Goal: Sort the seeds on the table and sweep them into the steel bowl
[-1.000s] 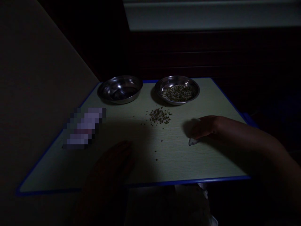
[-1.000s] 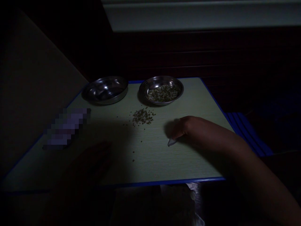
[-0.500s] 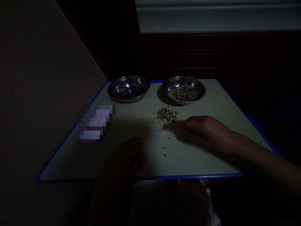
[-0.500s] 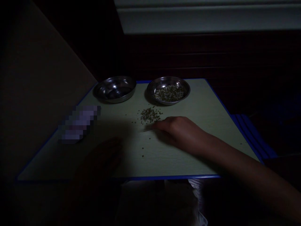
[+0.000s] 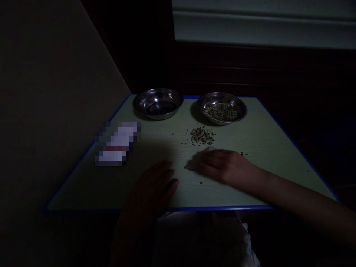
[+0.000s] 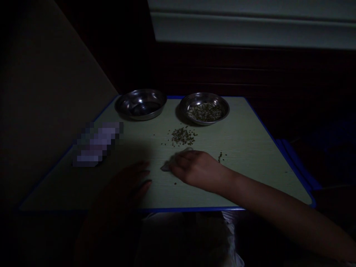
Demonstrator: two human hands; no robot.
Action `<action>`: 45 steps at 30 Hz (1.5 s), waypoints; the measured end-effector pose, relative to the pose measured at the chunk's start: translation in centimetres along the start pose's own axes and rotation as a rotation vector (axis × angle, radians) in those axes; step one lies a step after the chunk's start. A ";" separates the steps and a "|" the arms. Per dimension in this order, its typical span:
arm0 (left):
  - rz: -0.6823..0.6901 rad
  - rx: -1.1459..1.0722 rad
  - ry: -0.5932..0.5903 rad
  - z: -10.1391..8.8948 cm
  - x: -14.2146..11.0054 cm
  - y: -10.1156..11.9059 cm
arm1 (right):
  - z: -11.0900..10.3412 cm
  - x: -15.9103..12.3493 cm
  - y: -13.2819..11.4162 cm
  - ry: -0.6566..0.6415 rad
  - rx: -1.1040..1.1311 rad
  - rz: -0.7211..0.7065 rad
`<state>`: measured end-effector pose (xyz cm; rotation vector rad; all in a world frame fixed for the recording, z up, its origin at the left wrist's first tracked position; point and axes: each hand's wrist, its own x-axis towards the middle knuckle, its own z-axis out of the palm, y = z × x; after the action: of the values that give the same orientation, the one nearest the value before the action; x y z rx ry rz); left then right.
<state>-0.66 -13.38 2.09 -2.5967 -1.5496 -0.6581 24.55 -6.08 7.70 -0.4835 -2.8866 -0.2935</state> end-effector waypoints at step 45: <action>-0.064 -0.004 -0.067 -0.2 -0.1 -0.2 | -0.1 -2.7 -2.5 0.046 0.095 0.041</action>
<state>-0.92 -13.43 2.18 -2.6079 -1.6586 -0.5849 26.24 -9.19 6.75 -0.5114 -2.8267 -0.1574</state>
